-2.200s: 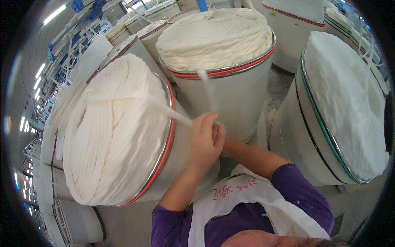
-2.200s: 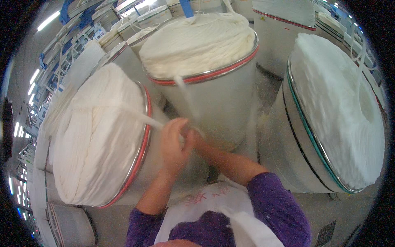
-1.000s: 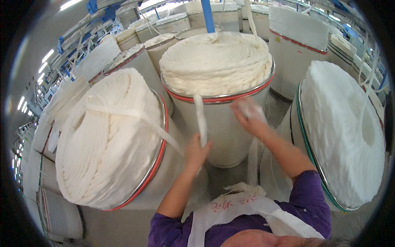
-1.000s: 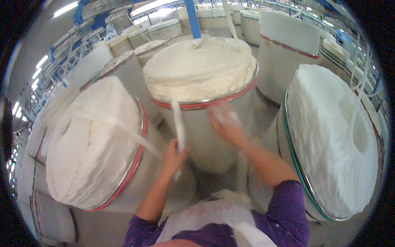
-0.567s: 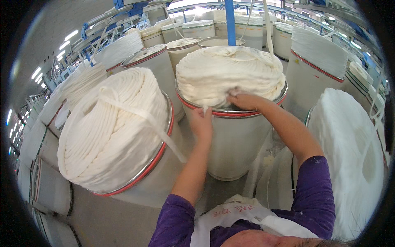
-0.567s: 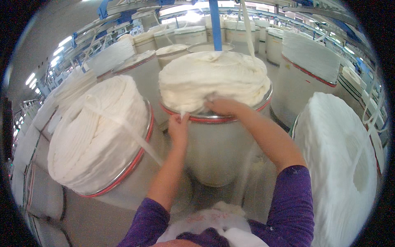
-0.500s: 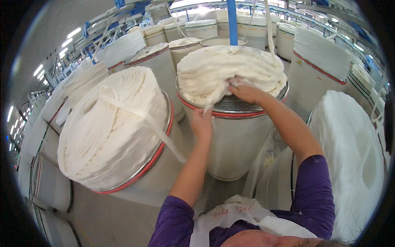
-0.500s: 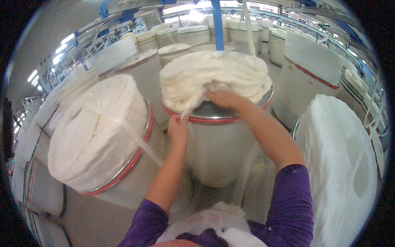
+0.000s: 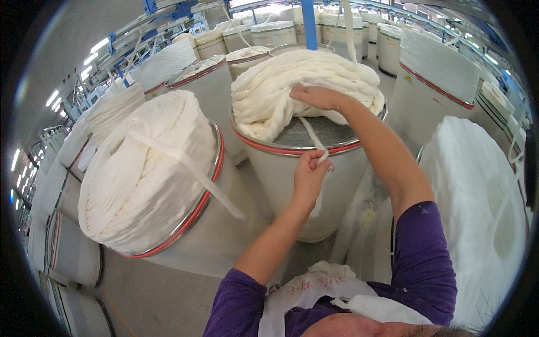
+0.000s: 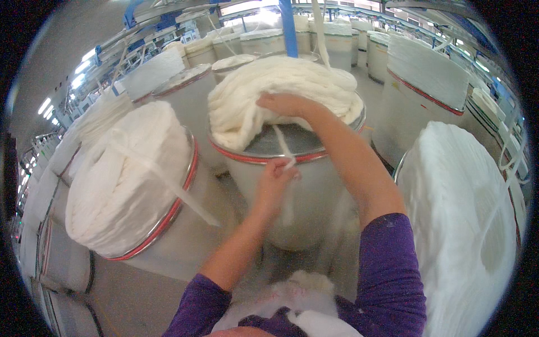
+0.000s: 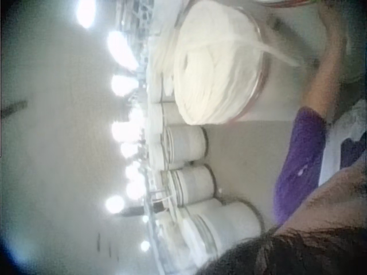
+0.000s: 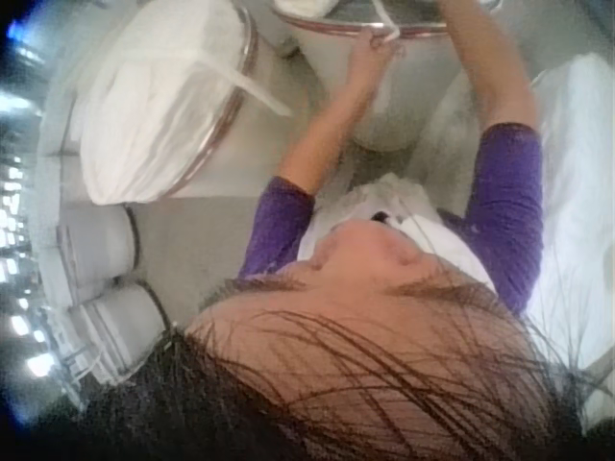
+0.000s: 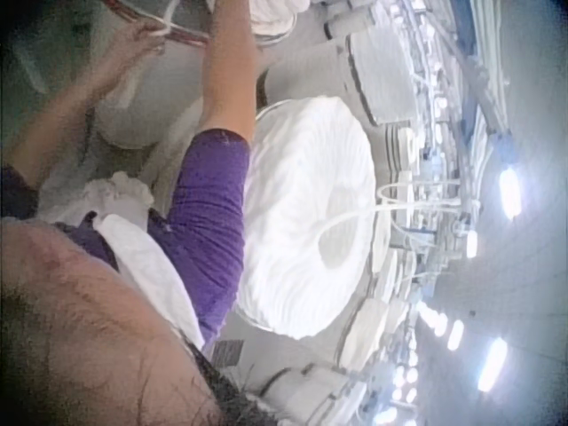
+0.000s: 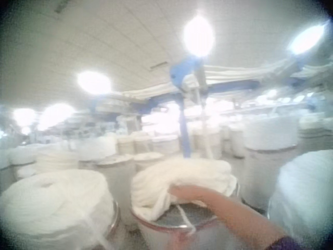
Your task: The person pulls and arranges white textile roving from large cylindrical containers, then feeds the roving into a processing machine. The person uses both hands to guide the material through rollers and adjusts the machine components during operation.
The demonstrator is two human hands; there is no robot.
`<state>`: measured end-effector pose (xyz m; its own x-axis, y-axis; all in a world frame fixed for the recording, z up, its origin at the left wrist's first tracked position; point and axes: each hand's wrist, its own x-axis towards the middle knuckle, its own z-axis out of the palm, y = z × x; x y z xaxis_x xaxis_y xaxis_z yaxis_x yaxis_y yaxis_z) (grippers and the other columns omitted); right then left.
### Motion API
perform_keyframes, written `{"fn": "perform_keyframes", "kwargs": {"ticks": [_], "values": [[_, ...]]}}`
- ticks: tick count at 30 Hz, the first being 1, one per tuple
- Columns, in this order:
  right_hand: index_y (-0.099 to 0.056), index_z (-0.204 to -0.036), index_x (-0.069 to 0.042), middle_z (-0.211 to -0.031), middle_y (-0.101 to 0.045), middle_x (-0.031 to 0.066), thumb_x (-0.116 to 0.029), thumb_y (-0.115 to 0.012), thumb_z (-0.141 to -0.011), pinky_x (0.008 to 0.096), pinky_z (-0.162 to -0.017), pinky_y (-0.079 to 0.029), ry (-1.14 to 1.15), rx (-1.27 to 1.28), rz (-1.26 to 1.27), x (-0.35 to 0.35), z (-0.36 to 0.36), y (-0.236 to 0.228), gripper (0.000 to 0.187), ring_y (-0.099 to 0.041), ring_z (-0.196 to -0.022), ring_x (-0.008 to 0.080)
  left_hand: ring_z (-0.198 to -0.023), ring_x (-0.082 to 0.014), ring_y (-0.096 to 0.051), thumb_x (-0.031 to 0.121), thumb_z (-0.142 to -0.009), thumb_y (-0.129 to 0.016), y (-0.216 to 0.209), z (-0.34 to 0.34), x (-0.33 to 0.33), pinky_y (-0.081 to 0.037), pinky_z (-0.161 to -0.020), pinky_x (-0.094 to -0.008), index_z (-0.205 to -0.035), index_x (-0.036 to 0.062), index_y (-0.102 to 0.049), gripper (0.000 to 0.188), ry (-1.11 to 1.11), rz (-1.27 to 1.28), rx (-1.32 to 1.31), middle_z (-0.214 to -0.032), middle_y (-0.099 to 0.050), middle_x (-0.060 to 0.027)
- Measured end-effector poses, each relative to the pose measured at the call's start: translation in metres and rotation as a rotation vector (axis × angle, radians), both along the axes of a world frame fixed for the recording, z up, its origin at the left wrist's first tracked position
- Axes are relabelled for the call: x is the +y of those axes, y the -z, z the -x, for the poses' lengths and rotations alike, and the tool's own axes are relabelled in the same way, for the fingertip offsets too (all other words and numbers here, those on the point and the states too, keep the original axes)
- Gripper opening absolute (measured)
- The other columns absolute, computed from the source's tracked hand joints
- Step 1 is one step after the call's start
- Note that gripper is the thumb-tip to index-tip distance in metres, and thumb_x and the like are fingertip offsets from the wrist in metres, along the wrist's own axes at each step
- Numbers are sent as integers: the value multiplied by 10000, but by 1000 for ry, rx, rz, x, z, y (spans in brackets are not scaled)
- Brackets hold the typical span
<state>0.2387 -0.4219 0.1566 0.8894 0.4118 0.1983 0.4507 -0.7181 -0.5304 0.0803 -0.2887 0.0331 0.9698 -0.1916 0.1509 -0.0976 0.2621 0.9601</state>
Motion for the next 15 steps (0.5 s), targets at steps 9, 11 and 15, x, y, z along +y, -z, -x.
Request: {"fn": "perform_keyframes", "kwargs": {"ticks": [9, 11, 15], "values": [[-613, -1126, -31, -1006, -621, 46, -305, -551, -982, 302, -863, -433, 443, -263, -1143, 17, 162, 126, 316, -558, -958, 161, -891, -192, -643, 257, -963, -581, 29, -27, 31, -500, -828, -325, -1183, 20, -527, 328, 397, 111, 365, -936, -664, -78], [-578, -1176, -46, -1053, -598, 21, -276, -559, -985, 300, -870, -425, 551, -178, -1252, 31, 187, 166, 301, -534, -968, 132, -891, -207, -649, 301, -980, -548, 27, -36, 38, -506, -835, -330, -1189, 20, -564, 351, 508, -40, 286, -960, -672, -88], [-575, -1215, -68, -1015, -569, -2, -263, -569, -989, 308, -845, -421, 323, 50, -1159, 65, 208, 223, 299, -517, -949, 109, -910, -207, -652, 312, -981, -542, 21, -37, 41, -488, -890, -353, -1176, 46, -618, 339, 536, -158, 249, -943, -687, -97]]}}
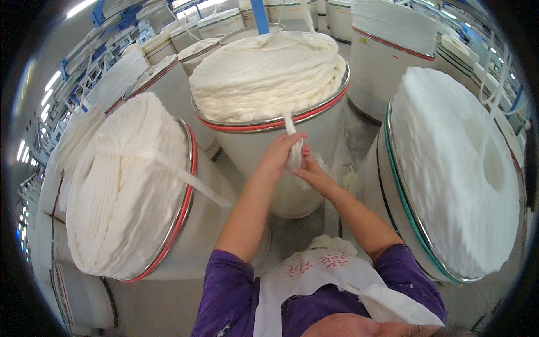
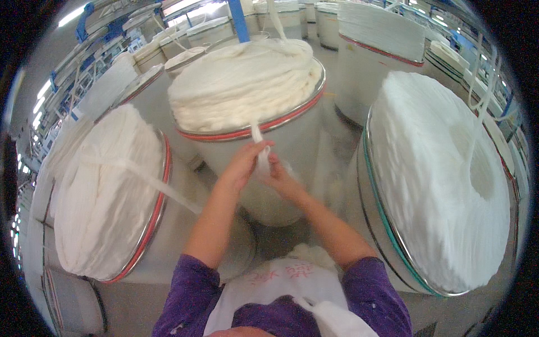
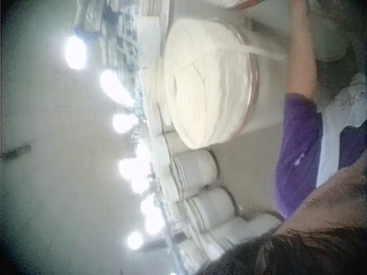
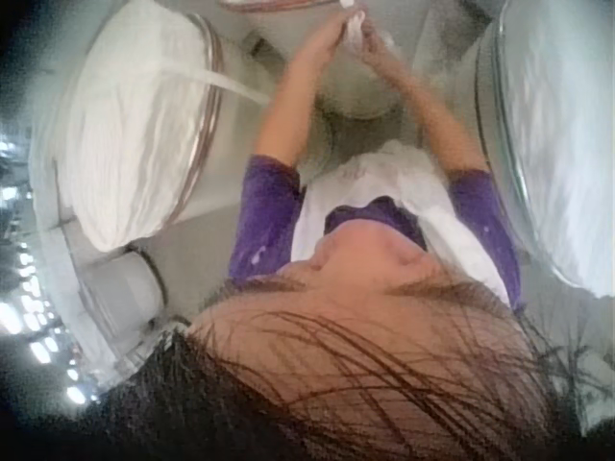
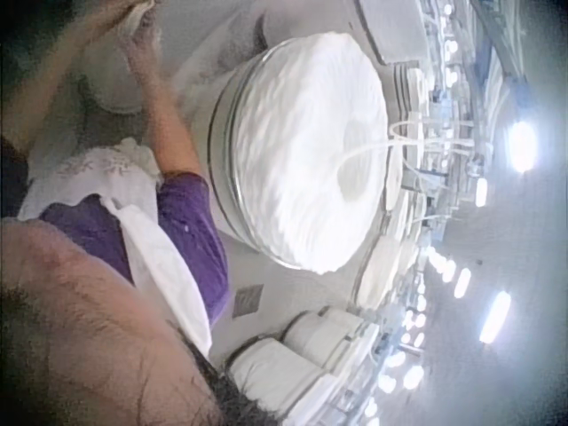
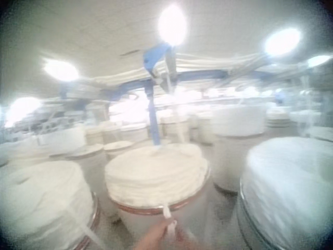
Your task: The person pulls and arranges white textile roving from large cylindrical containers, then feeds the roving into a processing machine. The person uses both hands to guide the material through rollers and adjusts the machine components during operation.
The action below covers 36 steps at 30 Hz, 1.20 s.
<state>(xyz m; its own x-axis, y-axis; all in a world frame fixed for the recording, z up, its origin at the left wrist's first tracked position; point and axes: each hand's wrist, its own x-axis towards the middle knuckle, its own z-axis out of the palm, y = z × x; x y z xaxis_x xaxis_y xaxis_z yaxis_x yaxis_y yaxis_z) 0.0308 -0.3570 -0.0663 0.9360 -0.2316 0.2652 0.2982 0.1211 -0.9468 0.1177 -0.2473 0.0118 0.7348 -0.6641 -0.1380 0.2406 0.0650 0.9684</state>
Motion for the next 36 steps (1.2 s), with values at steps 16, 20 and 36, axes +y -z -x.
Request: {"fn": "perform_keyframes", "kwargs": {"ticks": [16, 20, 36], "values": [[-605, -1267, -81, -1263, -619, 188, -308, -510, -984, 480, -987, -444, -422, 9, 1165, -41, 225, 228, 375, -619, -1105, 338, -862, -131, -631, 303, -975, -586, 129, 29, 78, -511, -813, -297, -1096, 41, -624, 291, 98, -324, -108, -923, -661, -37], [-605, -1276, -100, -1308, -599, 153, -356, -534, -955, 457, -981, -458, -575, 224, 1354, -25, 216, 282, 416, -602, -1141, 306, -838, -136, -632, 307, -960, -593, 220, 80, 116, -510, -775, -296, -1038, 48, -639, 275, 200, -340, 80, -917, -662, -47], [-593, -1089, -63, -686, -575, 1, -286, -653, -927, 277, -543, -446, -378, 197, 462, 193, -57, -37, 282, -535, -607, 105, -972, -193, -633, 334, -926, -629, 230, 112, 172, -490, -858, -327, -1160, 63, -627, 358, 224, -653, -662, -1057, -680, -89]]}}
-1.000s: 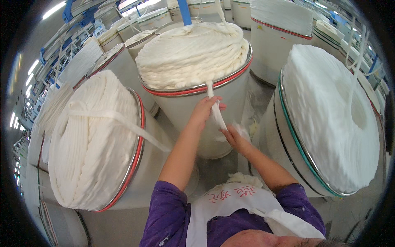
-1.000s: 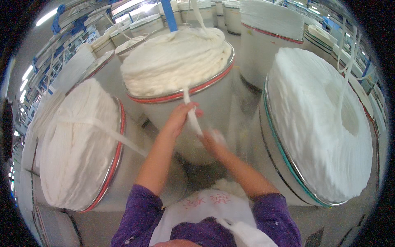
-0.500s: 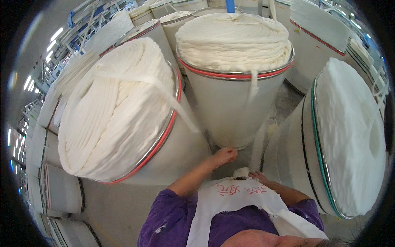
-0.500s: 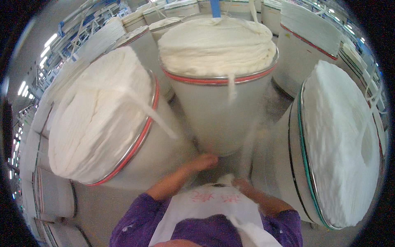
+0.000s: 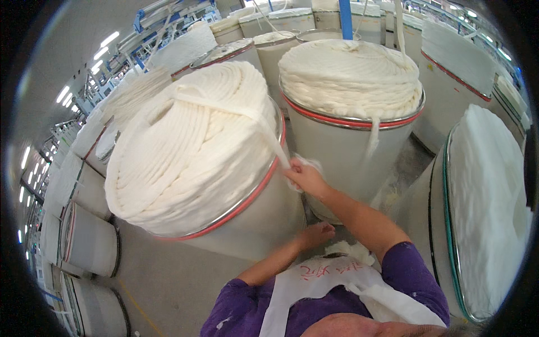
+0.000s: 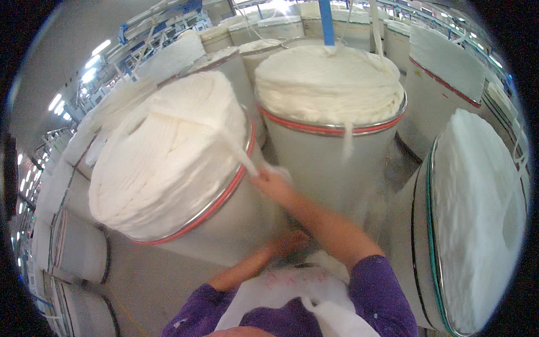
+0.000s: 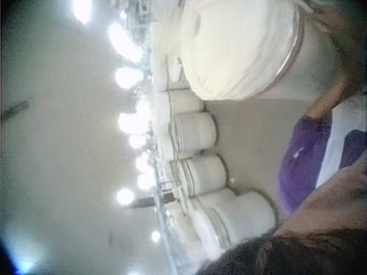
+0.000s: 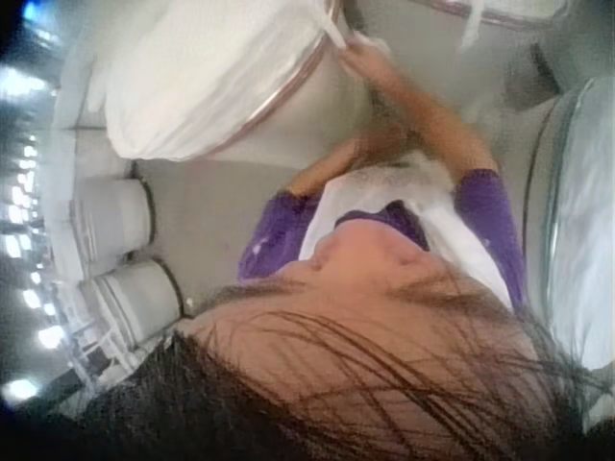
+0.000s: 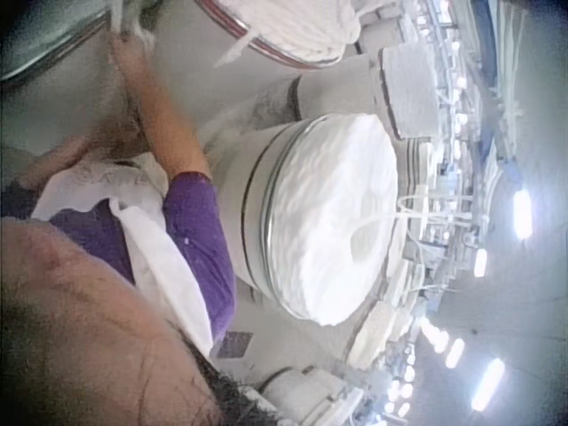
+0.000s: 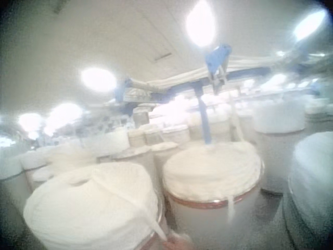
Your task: The person pulls and arranges white textile roving from large cylindrical containers, then feeds the roving into a processing machine. The person uses both hands to guide the material through rollers and adjusts the machine components during operation.
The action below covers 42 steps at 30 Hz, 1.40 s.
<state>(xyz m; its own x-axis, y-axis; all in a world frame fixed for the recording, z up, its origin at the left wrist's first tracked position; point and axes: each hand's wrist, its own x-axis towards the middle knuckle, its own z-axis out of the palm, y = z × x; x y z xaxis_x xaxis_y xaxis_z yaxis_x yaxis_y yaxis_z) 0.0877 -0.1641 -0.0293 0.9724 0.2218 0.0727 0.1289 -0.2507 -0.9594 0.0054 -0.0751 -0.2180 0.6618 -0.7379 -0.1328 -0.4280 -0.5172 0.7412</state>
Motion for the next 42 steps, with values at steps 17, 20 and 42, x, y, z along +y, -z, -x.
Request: {"fn": "perform_keyframes", "kwargs": {"ticks": [17, 20, 42], "values": [[-575, -1121, -87, -1000, -659, 79, -213, -537, -977, 290, -769, -546, 912, 353, -790, -242, 154, 206, 195, -658, -914, 167, -998, -145, -577, 266, -942, -653, -199, -81, -158, -446, -920, -282, -1222, 29, -573, 375, -545, 852, 183, -1044, -628, -59], [-566, -1128, -65, -1003, -638, 82, -156, -534, -970, 310, -778, -561, 936, 247, -1039, -272, 159, 200, 185, -657, -890, 188, -978, -147, -593, 261, -934, -659, -192, -100, -184, -453, -877, -280, -1214, 21, -573, 379, -590, 947, 163, -1018, -639, -71], [-615, -1140, -91, -964, -628, 10, -271, -566, -973, 255, -561, -408, 655, 327, -587, -224, 114, 84, 251, -547, -664, 102, -1087, -351, -603, 217, -891, -642, -120, -94, -141, -457, -951, -432, -1246, 50, -570, 398, -352, 156, -525, -1207, -631, -158]]}}
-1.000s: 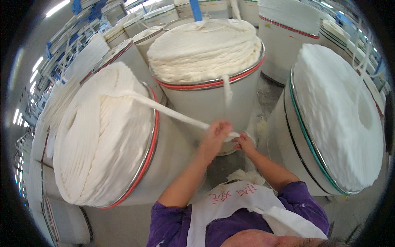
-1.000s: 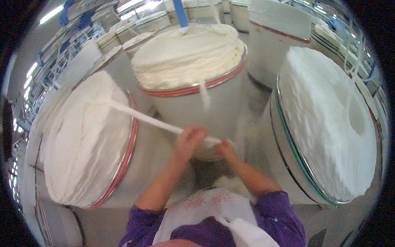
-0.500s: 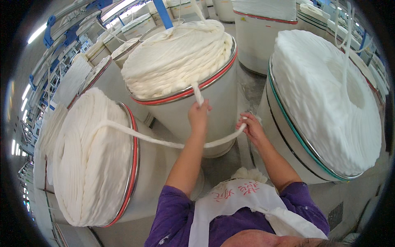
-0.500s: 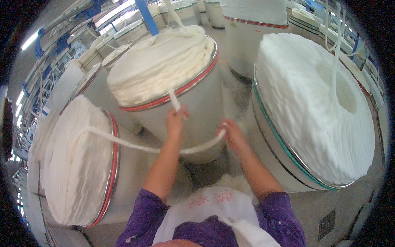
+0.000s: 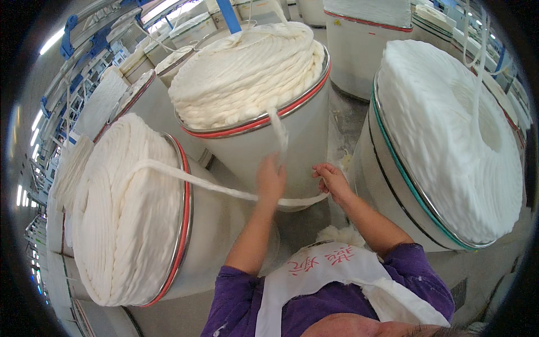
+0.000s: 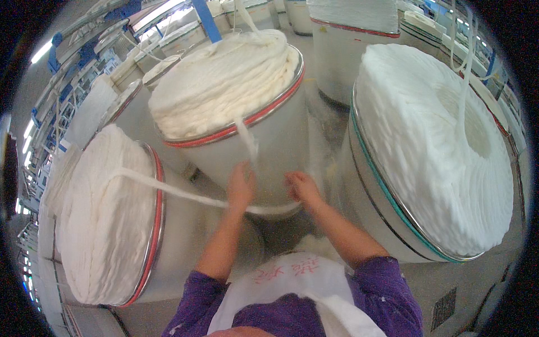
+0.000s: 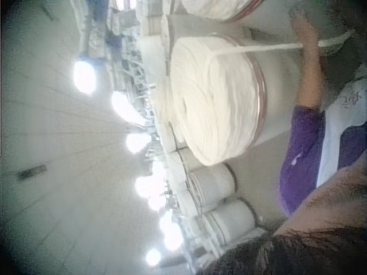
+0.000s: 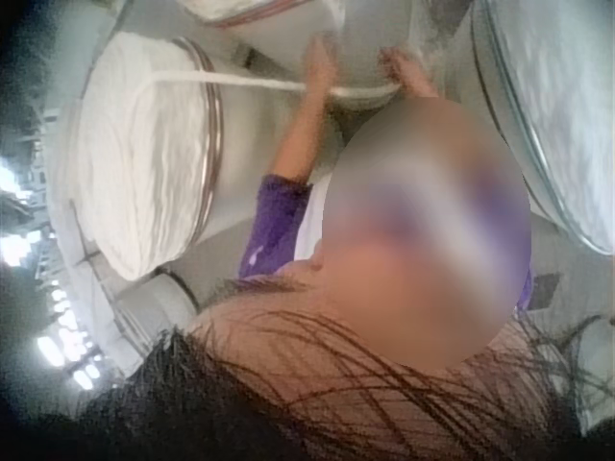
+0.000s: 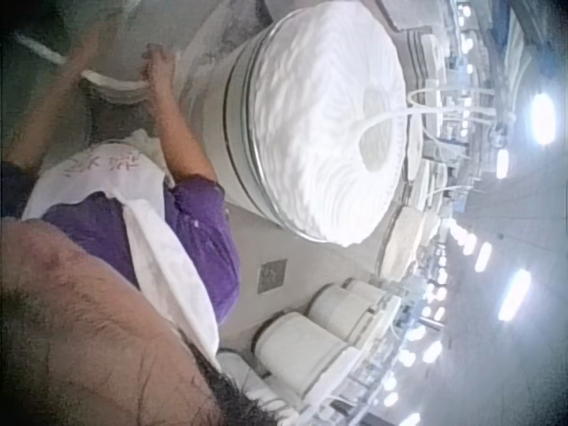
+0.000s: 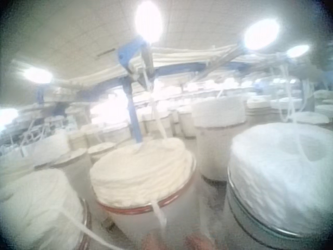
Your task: The person pulls and arranges white textile roving from large cylindrical containers, then feeds the roving into a processing machine. The person uses both hands to guide the material through rollers and adjusts the machine components during operation.
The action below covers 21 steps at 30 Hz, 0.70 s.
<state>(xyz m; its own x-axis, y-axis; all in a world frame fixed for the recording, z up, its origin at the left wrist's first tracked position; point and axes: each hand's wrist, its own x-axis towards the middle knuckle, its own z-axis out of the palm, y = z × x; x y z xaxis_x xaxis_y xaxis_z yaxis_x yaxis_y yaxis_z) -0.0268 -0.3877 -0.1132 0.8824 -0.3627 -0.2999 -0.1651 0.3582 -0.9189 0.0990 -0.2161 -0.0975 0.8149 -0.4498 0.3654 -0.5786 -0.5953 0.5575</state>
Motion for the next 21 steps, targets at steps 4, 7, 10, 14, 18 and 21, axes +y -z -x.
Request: {"fn": "perform_keyframes", "kwargs": {"ticks": [4, 7, 10, 14, 18, 21], "values": [[-620, -1156, -87, -966, -631, 4, -316, -604, -953, 247, -556, -403, 26, -104, 76, 0, -15, -8, 307, -553, -677, 92, -1013, -257, -621, 255, -907, -653, -31, -19, -28, -460, -902, -364, -1172, 27, -620, 351, 47, 595, 358, -1096, -663, -135], [-630, -1134, -78, -965, -630, -3, -343, -639, -930, 239, -559, -402, 9, -124, 192, -2, -34, -27, 335, -566, -701, 80, -908, -173, -597, 244, -909, -667, -46, -24, -36, -451, -830, -320, -1073, -8, -659, 301, 33, 486, 636, -963, -673, -87], [-643, -1100, -79, -939, -624, -4, -356, -671, -905, 233, -561, -404, -34, -44, 210, 0, -46, -44, 340, -574, -707, 78, -828, -138, -565, 232, -899, -675, -50, -15, -36, -438, -764, -307, -983, -16, -682, 262, 91, 655, 711, -876, -657, -40], [-652, -1083, -92, -897, -611, -3, -391, -685, -890, 236, -566, -407, -101, -118, 254, 0, -53, -57, 357, -565, -683, 80, -811, -132, -559, 190, -881, -667, -54, -5, -31, -432, -739, -292, -993, 15, -684, 208, 151, 712, 778, -875, -642, -16], [-653, -1086, -72, -883, -603, -1, -437, -667, -900, 245, -587, -429, -61, -154, 406, -9, -53, -65, 410, -554, -672, 86, -812, -125, -550, 203, -871, -653, -62, -14, -24, -422, -747, -274, -998, 46, -685, 204, 218, 742, 937, -892, -634, -10], [-648, -1127, -61, -991, -630, 42, -453, -630, -927, 272, -720, -467, -98, -82, 518, -18, -47, -80, 440, -595, -840, 135, -800, -135, -544, 236, -873, -643, -67, -19, -23, -420, -734, -276, -1020, 56, -682, 235, 141, 717, 972, -934, -633, -11]]}}
